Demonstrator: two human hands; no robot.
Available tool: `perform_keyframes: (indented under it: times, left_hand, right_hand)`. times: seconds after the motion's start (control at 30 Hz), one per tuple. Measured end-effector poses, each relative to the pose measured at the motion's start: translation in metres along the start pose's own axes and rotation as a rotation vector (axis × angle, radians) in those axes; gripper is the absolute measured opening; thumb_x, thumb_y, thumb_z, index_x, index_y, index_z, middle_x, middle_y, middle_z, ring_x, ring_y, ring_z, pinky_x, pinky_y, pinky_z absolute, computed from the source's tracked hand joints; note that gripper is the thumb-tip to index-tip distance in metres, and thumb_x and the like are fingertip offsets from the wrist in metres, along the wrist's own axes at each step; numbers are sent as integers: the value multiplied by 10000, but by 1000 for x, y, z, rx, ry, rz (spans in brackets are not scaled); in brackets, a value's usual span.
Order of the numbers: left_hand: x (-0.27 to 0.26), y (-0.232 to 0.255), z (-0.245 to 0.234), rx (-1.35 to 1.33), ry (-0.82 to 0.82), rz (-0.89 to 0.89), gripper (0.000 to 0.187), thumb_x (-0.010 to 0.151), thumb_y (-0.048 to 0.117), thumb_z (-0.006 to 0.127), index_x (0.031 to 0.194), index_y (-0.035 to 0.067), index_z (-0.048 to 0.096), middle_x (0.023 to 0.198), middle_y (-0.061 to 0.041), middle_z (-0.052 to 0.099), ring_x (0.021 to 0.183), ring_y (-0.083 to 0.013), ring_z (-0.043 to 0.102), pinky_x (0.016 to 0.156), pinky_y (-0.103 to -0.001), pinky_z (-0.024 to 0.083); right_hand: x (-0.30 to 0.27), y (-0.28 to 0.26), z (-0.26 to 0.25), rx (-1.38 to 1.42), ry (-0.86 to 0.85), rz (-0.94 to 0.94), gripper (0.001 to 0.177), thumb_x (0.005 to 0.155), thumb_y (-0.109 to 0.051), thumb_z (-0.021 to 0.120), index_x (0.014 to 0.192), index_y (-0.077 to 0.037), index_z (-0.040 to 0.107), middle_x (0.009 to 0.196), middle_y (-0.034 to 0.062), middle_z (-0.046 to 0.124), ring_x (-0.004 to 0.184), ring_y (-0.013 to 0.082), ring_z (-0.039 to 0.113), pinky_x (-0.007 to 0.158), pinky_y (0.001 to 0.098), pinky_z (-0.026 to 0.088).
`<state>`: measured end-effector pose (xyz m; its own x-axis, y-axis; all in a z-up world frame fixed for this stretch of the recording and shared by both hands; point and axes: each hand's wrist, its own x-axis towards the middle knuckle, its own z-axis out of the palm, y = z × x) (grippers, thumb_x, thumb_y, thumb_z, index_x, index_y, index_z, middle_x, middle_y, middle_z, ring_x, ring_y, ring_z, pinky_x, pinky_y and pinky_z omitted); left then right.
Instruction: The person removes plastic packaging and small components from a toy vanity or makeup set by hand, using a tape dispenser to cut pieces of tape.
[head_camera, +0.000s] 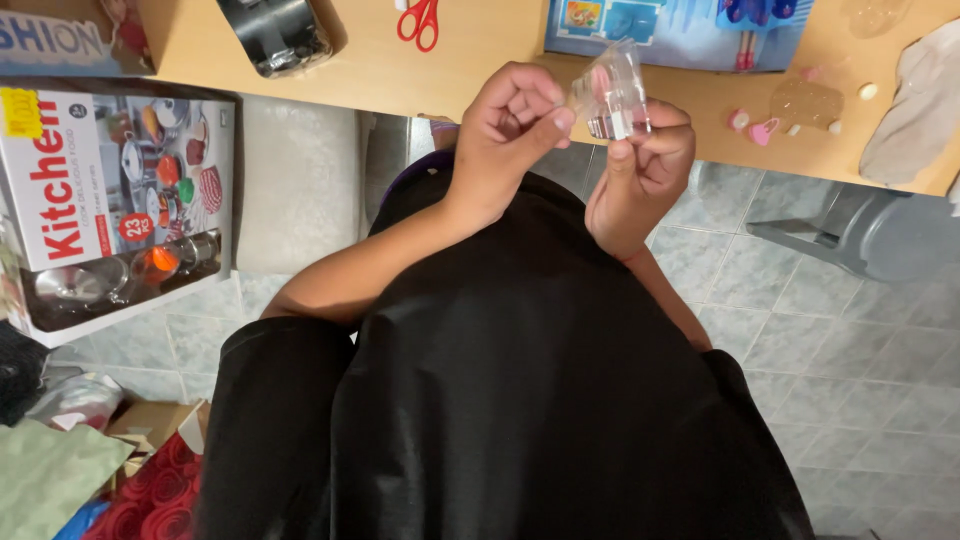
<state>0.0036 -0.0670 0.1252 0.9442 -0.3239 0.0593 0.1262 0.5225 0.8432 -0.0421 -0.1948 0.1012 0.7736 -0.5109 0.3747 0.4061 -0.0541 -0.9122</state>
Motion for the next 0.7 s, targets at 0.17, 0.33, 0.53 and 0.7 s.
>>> perform_keyframes:
  times: [0.17,0.33,0.53,0.7]
  left_hand:
    - [-1,18,9,134,-36,-1,139,1016,113,692,1099,116,580,929,16,576,830,-63,541,771,-201,485]
    - [4,34,17,188,-68,-15,131,1015,131,693,1084,99,586,929,-6,615,834,-83,594,785,-210,525]
    - [26,51,18,246,-159,27,107,1031,71,686,1096,81,601,963,-39,656,872,-116,661,839,-224,576]
    - [31,47,13,323,-73,-94,146,961,68,764,1013,105,633,883,8,678,825,-58,653,783,-187,554]
  right_hand:
    - [0,8,-4,-96,-9,-22,259,1014,-231,683,958,-72,486,1079,118,560,1004,198,571,902,331,463]
    - [0,17,-4,-129,-5,-33,236,1003,-191,702,959,-48,520,1096,130,570,1059,213,586,874,326,501]
    - [20,23,-5,-385,-121,-323,180,994,-125,697,904,-8,596,1018,122,625,1013,305,584,879,418,517]
    - [34,12,-10,-681,-267,-634,107,973,56,701,872,67,664,1040,136,675,917,303,599,793,406,480]
